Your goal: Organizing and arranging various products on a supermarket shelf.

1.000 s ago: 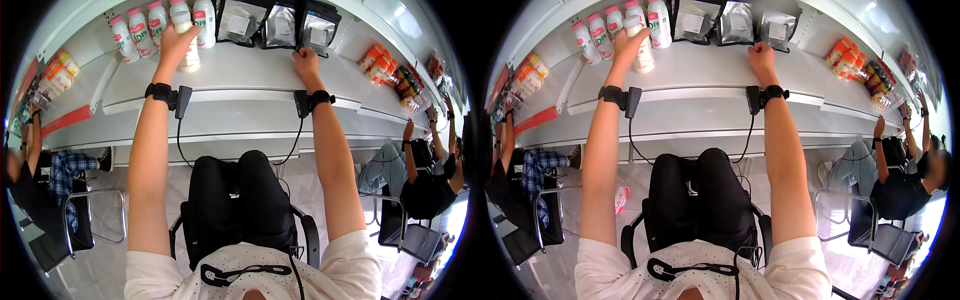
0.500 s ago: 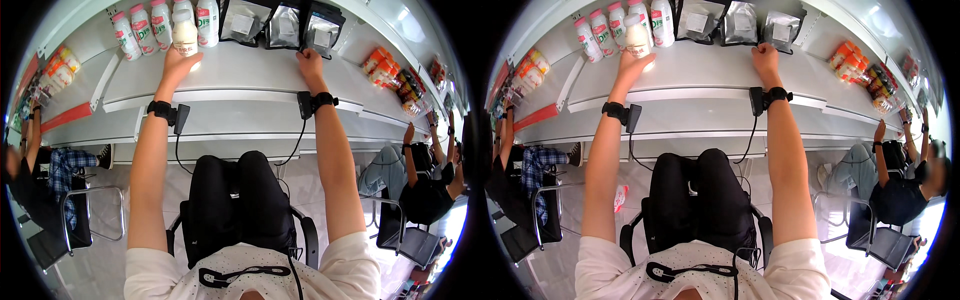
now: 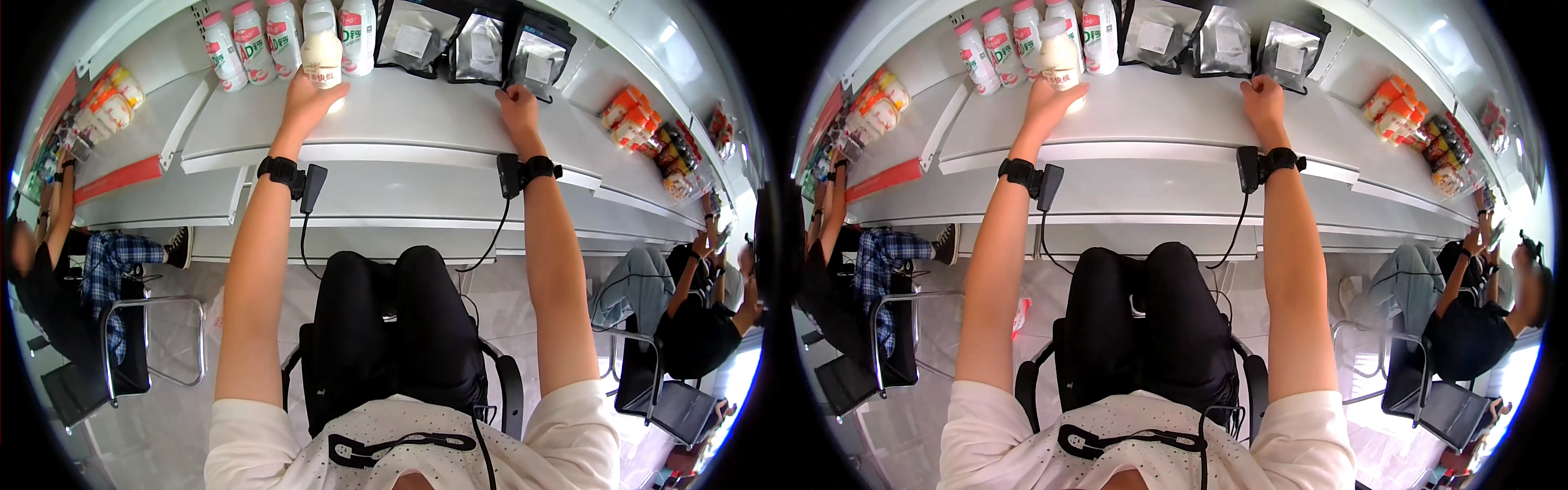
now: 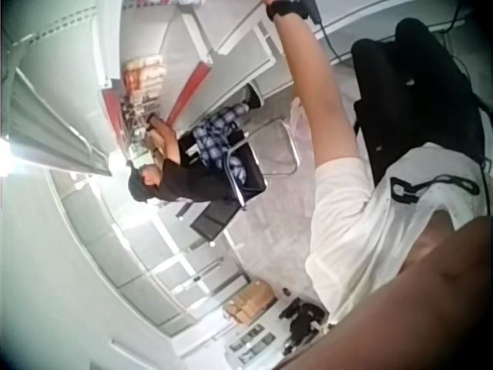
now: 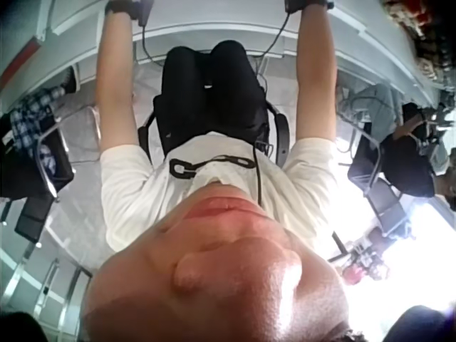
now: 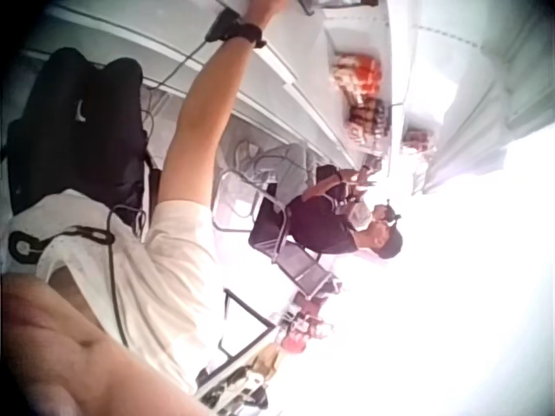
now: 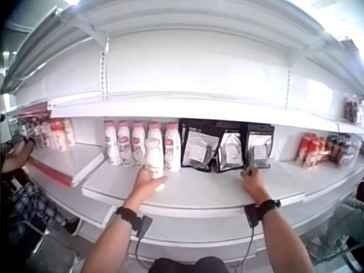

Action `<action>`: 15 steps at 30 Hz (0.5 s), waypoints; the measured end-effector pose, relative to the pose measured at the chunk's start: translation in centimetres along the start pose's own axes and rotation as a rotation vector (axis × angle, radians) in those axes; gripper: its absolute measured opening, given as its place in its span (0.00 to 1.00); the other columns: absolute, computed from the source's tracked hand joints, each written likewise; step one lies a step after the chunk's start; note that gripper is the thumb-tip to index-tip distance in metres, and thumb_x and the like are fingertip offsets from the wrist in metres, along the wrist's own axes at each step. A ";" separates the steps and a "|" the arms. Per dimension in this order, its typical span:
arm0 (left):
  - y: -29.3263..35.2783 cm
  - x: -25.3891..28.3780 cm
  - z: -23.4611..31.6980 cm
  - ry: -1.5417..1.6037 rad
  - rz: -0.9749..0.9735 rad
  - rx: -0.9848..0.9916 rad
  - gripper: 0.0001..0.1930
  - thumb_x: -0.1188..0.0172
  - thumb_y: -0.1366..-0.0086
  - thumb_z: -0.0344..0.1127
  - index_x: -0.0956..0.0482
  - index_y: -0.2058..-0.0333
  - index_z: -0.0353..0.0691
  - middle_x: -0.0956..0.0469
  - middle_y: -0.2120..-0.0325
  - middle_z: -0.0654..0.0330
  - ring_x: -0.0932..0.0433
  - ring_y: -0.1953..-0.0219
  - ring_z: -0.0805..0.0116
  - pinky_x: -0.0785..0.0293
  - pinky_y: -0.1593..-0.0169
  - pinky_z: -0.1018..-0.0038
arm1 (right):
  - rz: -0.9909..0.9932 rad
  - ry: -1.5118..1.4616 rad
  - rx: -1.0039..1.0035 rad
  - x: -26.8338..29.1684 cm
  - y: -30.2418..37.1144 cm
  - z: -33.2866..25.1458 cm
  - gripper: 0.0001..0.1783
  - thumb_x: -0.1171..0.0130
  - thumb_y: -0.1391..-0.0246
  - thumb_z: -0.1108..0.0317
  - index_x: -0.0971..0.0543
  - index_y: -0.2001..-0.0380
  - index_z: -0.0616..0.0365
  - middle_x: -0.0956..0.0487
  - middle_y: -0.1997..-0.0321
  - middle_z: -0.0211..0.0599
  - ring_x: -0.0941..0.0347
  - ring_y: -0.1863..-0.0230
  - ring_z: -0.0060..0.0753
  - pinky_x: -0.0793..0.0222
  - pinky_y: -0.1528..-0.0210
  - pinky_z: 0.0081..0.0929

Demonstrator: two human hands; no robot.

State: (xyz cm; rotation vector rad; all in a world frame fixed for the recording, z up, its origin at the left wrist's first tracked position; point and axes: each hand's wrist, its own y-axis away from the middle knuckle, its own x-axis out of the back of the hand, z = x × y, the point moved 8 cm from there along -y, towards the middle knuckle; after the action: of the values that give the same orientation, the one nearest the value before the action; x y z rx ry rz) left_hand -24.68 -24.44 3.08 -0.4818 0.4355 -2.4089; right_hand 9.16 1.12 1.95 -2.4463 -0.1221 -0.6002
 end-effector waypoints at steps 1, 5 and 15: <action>0.0 0.0 -0.1 0.003 0.005 0.011 0.26 0.28 0.50 0.34 0.25 0.52 0.33 0.18 0.61 0.56 0.19 0.61 0.67 0.22 0.56 0.69 | 0.001 0.012 -0.006 0.1 0.0 0.0 0.15 0.34 0.54 0.63 0.27 0.78 0.62 0.28 0.81 0.38 0.33 0.76 0.36 0.33 0.68 0.34; -0.3 0.1 -0.8 -0.020 0.029 0.013 0.26 0.28 0.50 0.35 0.25 0.53 0.33 0.18 0.62 0.56 0.19 0.61 0.67 0.22 0.56 0.69 | 0.008 -0.001 0.021 -0.2 -0.2 0.3 0.17 0.33 0.52 0.64 0.30 0.79 0.61 0.33 0.81 0.29 0.41 0.76 0.26 0.41 0.71 0.29; 0.1 0.0 0.4 0.006 0.007 0.012 0.26 0.28 0.50 0.35 0.25 0.52 0.33 0.18 0.61 0.56 0.18 0.60 0.66 0.22 0.56 0.69 | -0.025 0.060 0.002 -0.1 -0.3 0.2 0.15 0.34 0.54 0.62 0.26 0.77 0.63 0.26 0.80 0.38 0.32 0.75 0.37 0.32 0.67 0.34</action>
State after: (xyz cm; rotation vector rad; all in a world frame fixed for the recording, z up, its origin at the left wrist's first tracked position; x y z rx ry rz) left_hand -24.45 -24.54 3.38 -0.4672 0.4239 -2.4049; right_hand 9.11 1.49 1.95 -2.4258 -0.1289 -0.6831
